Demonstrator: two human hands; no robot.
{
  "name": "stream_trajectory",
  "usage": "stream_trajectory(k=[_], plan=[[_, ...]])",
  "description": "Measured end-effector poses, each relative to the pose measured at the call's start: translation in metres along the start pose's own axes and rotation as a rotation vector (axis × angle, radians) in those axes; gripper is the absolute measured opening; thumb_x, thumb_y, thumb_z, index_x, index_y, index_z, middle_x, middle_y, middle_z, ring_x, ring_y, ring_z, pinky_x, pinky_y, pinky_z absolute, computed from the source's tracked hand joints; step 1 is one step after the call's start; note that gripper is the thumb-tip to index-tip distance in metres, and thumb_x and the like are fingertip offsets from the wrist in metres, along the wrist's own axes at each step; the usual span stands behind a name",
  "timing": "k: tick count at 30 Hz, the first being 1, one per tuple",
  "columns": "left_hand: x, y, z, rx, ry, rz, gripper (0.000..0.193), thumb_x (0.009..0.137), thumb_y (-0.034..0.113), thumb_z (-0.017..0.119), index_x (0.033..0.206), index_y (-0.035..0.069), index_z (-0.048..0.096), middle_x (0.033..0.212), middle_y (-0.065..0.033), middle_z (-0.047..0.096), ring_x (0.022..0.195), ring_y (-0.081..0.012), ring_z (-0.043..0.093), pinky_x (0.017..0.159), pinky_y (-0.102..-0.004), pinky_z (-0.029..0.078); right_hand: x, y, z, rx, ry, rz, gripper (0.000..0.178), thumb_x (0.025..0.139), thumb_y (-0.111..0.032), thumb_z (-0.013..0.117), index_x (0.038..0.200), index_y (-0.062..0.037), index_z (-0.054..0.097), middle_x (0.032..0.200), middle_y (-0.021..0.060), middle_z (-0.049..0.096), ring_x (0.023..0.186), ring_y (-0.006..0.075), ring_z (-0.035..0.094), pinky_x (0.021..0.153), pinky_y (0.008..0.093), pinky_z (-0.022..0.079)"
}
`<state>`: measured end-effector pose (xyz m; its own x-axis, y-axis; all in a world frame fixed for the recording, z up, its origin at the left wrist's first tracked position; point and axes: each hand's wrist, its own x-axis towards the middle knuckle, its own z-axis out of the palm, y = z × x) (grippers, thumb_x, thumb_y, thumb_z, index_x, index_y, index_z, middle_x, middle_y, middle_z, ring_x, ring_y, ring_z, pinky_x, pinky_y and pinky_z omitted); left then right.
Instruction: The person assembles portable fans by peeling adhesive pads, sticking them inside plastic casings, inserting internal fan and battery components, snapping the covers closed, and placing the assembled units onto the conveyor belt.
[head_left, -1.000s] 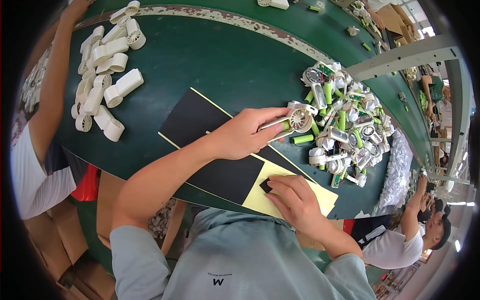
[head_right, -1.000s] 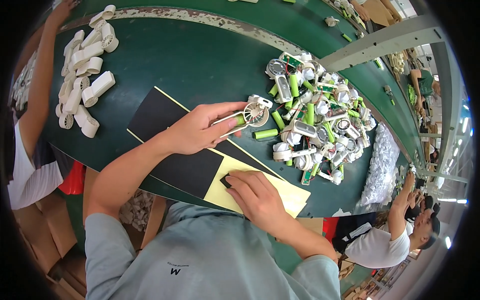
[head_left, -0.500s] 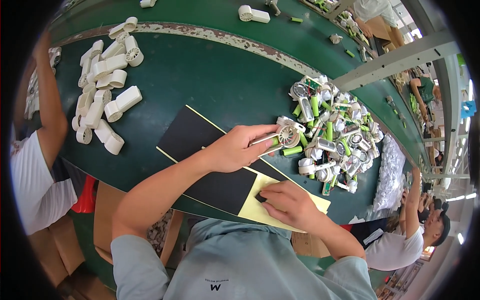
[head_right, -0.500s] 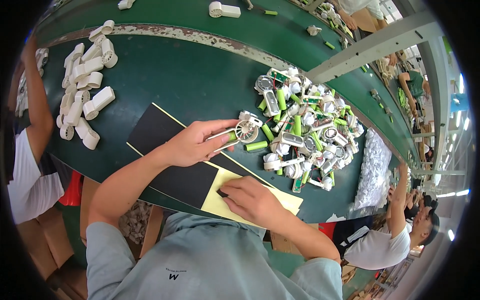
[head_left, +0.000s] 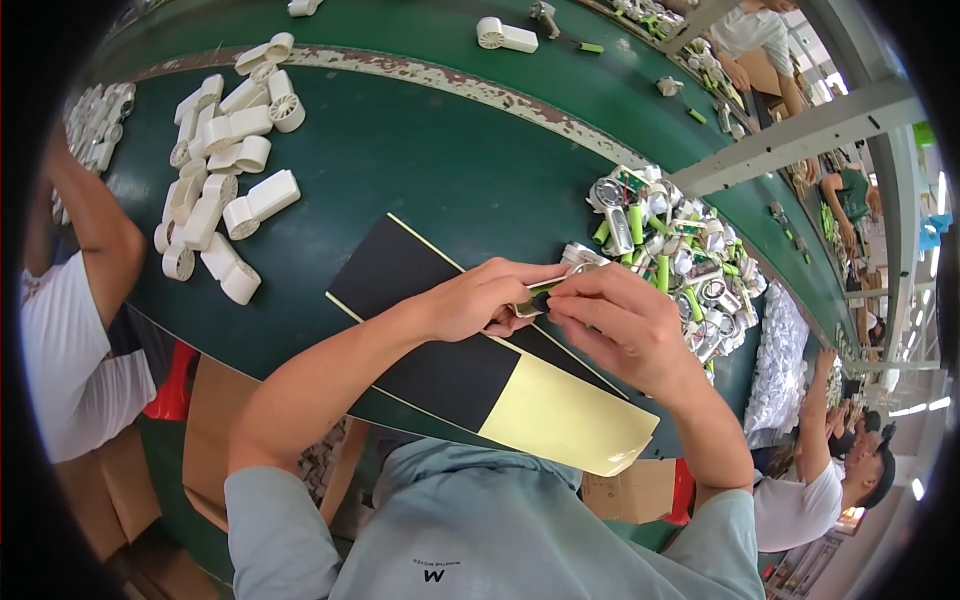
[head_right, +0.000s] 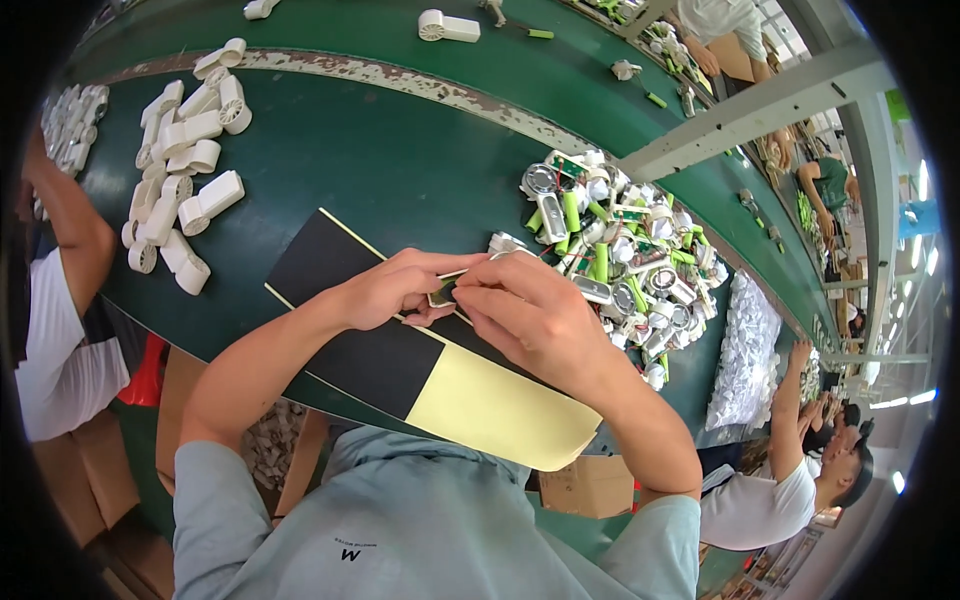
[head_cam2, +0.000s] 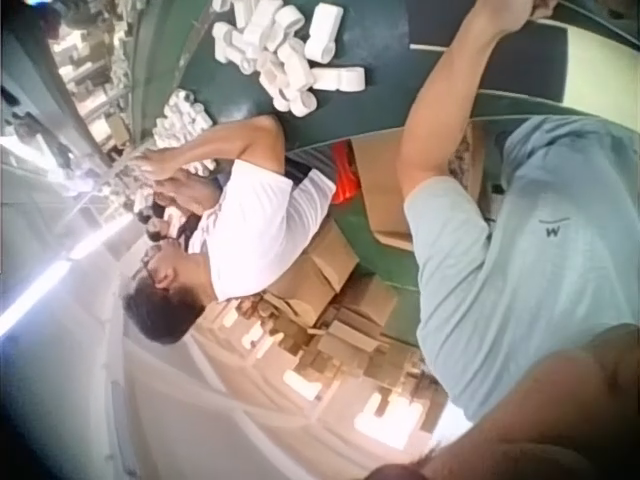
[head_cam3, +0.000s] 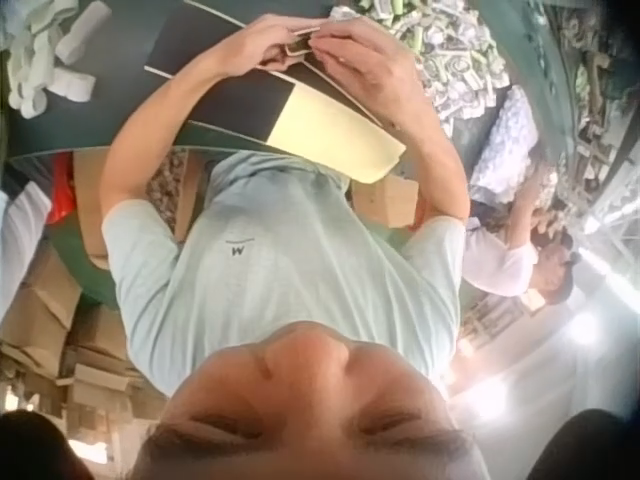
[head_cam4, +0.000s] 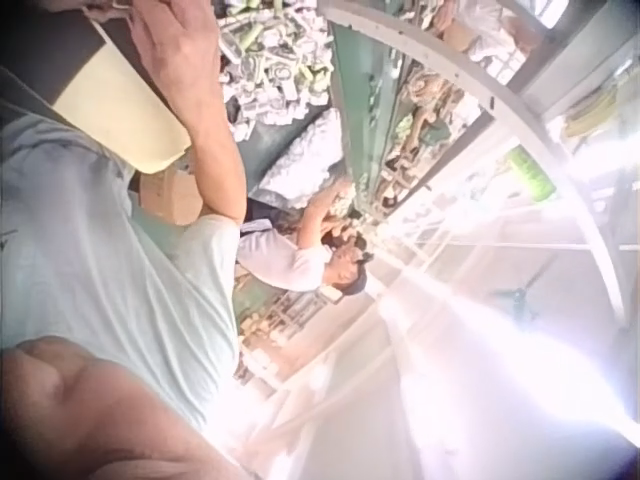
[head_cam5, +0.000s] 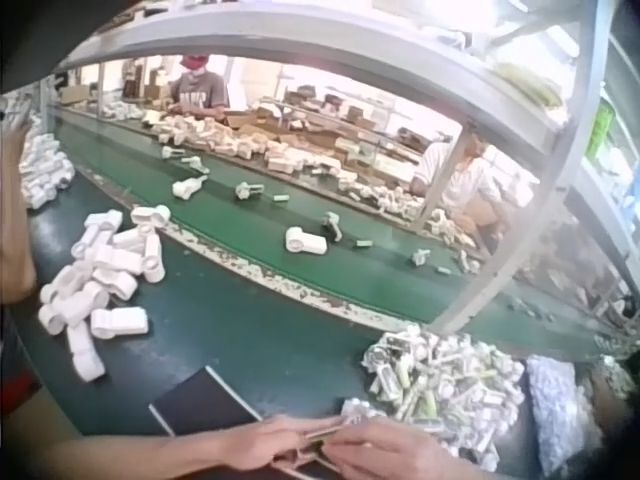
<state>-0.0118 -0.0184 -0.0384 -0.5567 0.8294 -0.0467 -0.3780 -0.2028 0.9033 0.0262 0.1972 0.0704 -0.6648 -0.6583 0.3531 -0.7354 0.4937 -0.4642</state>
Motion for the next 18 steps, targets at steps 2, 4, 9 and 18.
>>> stream_trajectory(k=[2, 4, 9, 18], plan=[[0.000, 0.000, 0.000, -0.003, 0.015, -0.007, 0.069, 0.095, 0.016, 0.035, 0.163, 0.008, 0.041, 0.066, -0.0011, 0.041, 0.057, -0.0099, 0.034, 0.053, -0.0294, 0.033, 0.004, -0.001, 0.000, -0.001, -0.047, 0.016, 0.029, 0.074, 0.007, 0.082, 0.102, 0.0008, 0.075, 0.105, 0.0116, 0.072, 0.090, 0.0283, 0.071, 0.076, 0.0374, 0.060], [-0.001, 0.005, 0.000, -0.016, -0.052, -0.016, 0.069, 0.094, 0.016, 0.034, 0.163, 0.008, 0.042, 0.069, -0.0005, 0.042, 0.057, -0.0090, 0.033, 0.053, -0.0282, 0.031, 0.006, 0.000, 0.001, -0.005, -0.090, 0.036, 0.028, 0.074, 0.008, 0.082, 0.100, 0.0004, 0.077, 0.104, 0.0118, 0.074, 0.091, 0.0283, 0.072, 0.077, 0.0368, 0.060], [-0.002, 0.004, -0.001, -0.015, -0.065, -0.003, 0.067, 0.096, 0.015, 0.037, 0.162, 0.007, 0.043, 0.074, 0.0008, 0.046, 0.060, -0.0078, 0.035, 0.054, -0.0261, 0.031, 0.007, 0.002, 0.007, -0.019, -0.158, 0.041, 0.027, 0.076, 0.007, 0.080, 0.102, 0.0008, 0.075, 0.102, 0.0117, 0.073, 0.089, 0.0297, 0.072, 0.076, 0.0378, 0.060], [-0.005, 0.005, 0.000, 0.146, 0.040, -0.061, 0.069, 0.096, 0.006, 0.045, 0.164, 0.007, 0.038, 0.090, -0.0005, 0.060, 0.066, -0.0064, 0.046, 0.059, -0.0253, 0.044, 0.014, 0.000, 0.007, 0.031, -0.173, 0.211, 0.024, 0.082, 0.005, 0.080, 0.103, -0.0034, 0.077, 0.092, 0.0121, 0.075, 0.083, 0.0294, 0.073, 0.073, 0.0357, 0.058]])
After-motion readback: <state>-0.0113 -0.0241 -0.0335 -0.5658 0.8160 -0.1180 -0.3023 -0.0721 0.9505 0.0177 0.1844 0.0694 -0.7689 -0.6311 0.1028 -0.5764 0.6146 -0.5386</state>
